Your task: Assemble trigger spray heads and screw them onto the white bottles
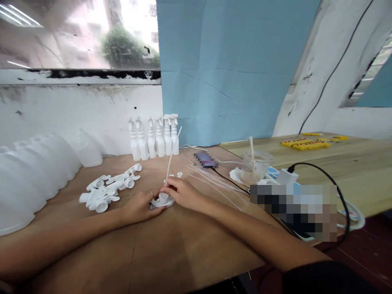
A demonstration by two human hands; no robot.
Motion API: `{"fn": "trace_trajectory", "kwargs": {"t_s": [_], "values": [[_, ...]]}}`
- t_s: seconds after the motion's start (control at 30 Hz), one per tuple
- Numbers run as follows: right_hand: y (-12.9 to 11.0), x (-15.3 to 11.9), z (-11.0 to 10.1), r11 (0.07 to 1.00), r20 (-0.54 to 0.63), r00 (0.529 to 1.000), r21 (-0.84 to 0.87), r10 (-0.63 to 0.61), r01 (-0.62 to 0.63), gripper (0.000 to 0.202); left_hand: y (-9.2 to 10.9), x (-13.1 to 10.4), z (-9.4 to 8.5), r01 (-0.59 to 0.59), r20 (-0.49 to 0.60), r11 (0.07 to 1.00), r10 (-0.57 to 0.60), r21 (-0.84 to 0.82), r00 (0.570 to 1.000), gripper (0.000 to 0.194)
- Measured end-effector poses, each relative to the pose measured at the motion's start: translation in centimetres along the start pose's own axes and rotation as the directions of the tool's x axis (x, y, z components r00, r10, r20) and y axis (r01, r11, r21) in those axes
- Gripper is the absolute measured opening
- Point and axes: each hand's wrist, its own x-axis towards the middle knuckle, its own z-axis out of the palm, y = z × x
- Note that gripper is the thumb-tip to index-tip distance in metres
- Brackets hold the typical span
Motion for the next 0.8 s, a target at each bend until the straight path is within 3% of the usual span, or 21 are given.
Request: {"fn": "trace_trajectory", "kwargs": {"t_s": [0.3,0.43,0.5,0.57,0.63,0.7,0.8], "values": [[0.4,0.5,1.3,0.993,0.066,0.997,-0.11,-0.029,0.036,0.023,0.1,0.1,0.2,0.02,-0.025,1.0,-0.019,0.015,1.0,0.022],[1.0,0.3,1.1,0.989,0.064,0.991,0.088,0.114,-0.119,0.023,0.6,0.3,-0.8,0.069,0.064,0.995,-0.074,0.074,0.995,0.036],[1.3,0.1,1.0,0.956,0.07,0.982,0.227,0.175,-0.186,0.029,0.7,0.9,-2.2,0.049,0.146,0.998,-0.056,0.047,0.988,0.047],[1.6,-0.2,0.8,0.919,0.106,0.972,0.32,0.209,-0.232,0.035,0.2,1.9,-4.4,0.049,0.147,0.998,-0.052,0.028,0.988,0.049],[1.9,-0.5,0.8,0.893,0.184,0.949,0.332,0.256,-0.305,0.04,-1.5,3.3,-7.4,0.112,0.013,0.986,-0.115,0.124,0.993,0.049],[2.3,-0.7,0.7,0.887,0.27,0.908,0.249,0.321,-0.388,0.042,-4.4,4.5,-10.7,0.234,-0.191,0.922,-0.181,0.309,0.965,0.047],[2.8,-0.9,0.6,0.913,0.268,0.886,0.051,0.379,-0.406,0.043,-10.5,5.2,-15.6,0.447,-0.51,0.767,-0.184,0.461,0.84,0.042]]}}
